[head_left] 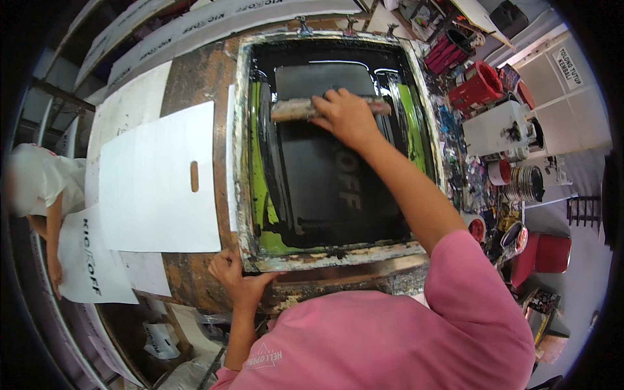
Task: The person is screen printing black logos onto white plastic bags by placing them one by one on a flat surface, lowering a screen over them, and dragging ink across the screen with a squeegee.
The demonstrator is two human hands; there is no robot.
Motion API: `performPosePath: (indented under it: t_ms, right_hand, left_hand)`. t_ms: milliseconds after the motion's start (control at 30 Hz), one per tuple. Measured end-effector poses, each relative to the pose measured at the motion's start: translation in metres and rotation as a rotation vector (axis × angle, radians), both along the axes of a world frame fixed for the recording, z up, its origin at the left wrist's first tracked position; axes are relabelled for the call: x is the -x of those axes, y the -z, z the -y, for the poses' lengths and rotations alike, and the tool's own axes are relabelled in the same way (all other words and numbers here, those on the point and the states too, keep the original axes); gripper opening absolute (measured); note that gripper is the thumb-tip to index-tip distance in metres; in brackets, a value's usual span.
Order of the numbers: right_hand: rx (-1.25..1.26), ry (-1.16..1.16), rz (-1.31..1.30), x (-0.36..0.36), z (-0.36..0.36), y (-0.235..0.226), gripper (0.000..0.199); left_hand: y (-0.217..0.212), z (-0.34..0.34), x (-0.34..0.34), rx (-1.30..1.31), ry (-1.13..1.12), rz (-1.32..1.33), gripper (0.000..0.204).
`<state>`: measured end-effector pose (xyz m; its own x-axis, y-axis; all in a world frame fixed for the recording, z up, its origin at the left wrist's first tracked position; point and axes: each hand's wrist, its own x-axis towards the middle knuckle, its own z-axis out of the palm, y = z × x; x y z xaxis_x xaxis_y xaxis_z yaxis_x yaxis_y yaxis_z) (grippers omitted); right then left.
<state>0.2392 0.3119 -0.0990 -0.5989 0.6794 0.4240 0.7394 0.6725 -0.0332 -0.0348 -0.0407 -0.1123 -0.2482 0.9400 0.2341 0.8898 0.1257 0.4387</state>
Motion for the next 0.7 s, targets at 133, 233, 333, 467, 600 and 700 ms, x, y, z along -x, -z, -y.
performPosePath:
  t_ms: [133, 233, 333, 467, 600, 700]
  right_hand:
    - [0.016, -0.053, -0.06, -0.02, 0.103, -0.003, 0.055]
    - [0.136, -0.034, -0.039, -0.032, 0.177, -0.018, 0.057]
    - [0.261, -0.022, -0.001, -0.034, 0.236, -0.046, 0.055]
    - [0.408, 0.039, 0.081, -0.033, 0.246, -0.072, 0.045]
    - [0.43, 0.045, 0.052, -0.036, 0.247, -0.087, 0.04]
    - [0.226, 0.035, 0.004, -0.035, 0.269, -0.113, 0.036]
  left_hand:
    - [-0.004, -0.002, -0.003, -0.012, 0.005, -0.016, 0.111]
    - [-0.008, -0.003, -0.006, -0.028, 0.004, -0.012, 0.103]
    - [-0.01, -0.001, -0.008, -0.051, -0.02, -0.003, 0.091]
    - [-0.008, 0.0, -0.006, -0.003, -0.046, -0.004, 0.093]
    - [-0.015, -0.002, -0.009, -0.159, -0.028, 0.078, 0.09]
    - [-0.039, -0.008, -0.02, -0.299, 0.006, 0.479, 0.092]
